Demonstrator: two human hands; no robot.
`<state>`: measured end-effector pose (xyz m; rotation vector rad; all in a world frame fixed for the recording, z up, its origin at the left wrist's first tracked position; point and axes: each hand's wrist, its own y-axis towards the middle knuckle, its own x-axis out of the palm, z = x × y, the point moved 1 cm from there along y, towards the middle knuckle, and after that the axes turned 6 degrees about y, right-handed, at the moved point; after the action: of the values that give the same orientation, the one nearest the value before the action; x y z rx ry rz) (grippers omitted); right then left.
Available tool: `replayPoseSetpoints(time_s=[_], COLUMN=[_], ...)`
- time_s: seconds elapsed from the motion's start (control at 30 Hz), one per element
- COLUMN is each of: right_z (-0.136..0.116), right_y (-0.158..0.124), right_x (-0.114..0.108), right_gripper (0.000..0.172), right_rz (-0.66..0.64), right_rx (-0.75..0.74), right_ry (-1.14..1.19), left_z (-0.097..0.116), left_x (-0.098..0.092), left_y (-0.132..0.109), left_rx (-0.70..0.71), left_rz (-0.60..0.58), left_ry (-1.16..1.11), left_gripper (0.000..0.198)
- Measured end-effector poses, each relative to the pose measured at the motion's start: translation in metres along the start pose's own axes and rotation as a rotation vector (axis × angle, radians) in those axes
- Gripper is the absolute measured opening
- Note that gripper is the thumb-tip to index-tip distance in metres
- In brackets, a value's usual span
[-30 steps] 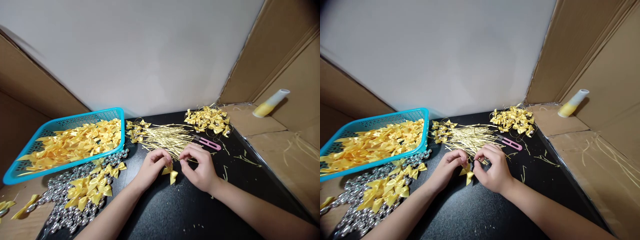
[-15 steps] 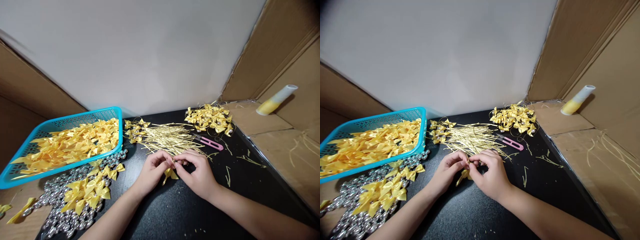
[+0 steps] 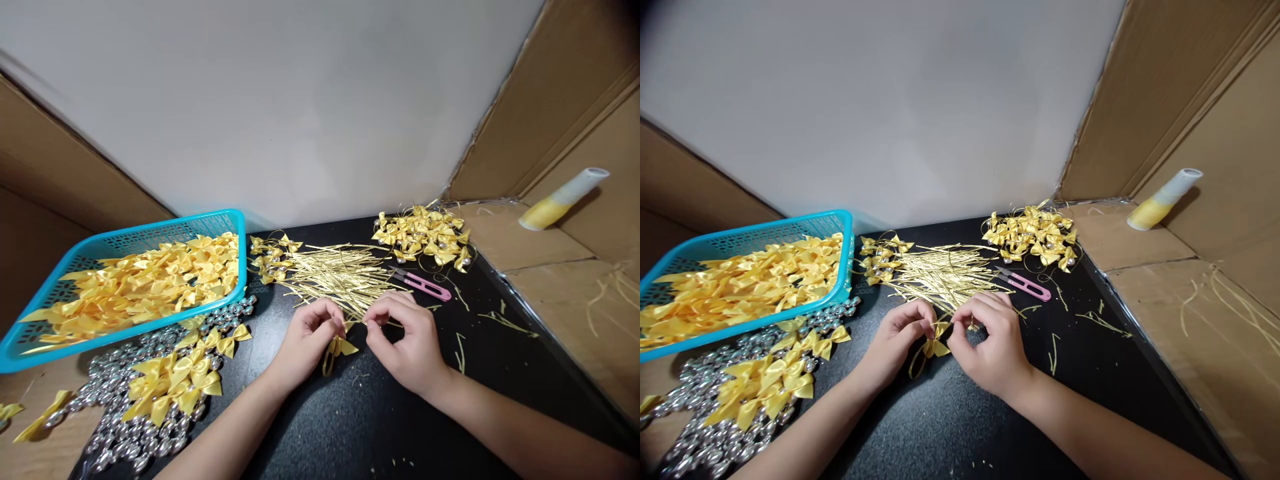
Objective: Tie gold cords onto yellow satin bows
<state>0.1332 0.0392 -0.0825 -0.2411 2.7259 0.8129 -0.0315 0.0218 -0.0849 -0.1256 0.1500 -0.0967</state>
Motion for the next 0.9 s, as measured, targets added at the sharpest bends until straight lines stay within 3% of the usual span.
replayPoseSetpoints(time_s=[0.23,0.37,0.53,0.9], right_z=[0.001,-0.001,-0.001,-0.001], right_y=[0.002,0.000,-0.002,0.004], right_x=[-0.004,0.003,0.007,-0.003], right_gripper=[0.005,0.009,0.011,0.012], right_rz=[-0.024,-0.089,-0.067,-0.023], right_rx=[-0.040,-0.076,-0.122,-0.384], right_ry=[-0.005,-0.052,-0.091,-0.300], left_z=[-0.002,-0.002,-0.002,-0.001], left_x=[-0.001,0.000,0.000,0.002], left_y=[0.001,0.000,0.000,-0.003], left_rx=[-0.003,-0.006,0.014,0.042], left_rz=[-0.017,-0.018,-0.022,-0.099], left_ry=[-0.025,-0.039,-0.012,0.065], left_gripper=[0.010,0.009,0.010,0.019])
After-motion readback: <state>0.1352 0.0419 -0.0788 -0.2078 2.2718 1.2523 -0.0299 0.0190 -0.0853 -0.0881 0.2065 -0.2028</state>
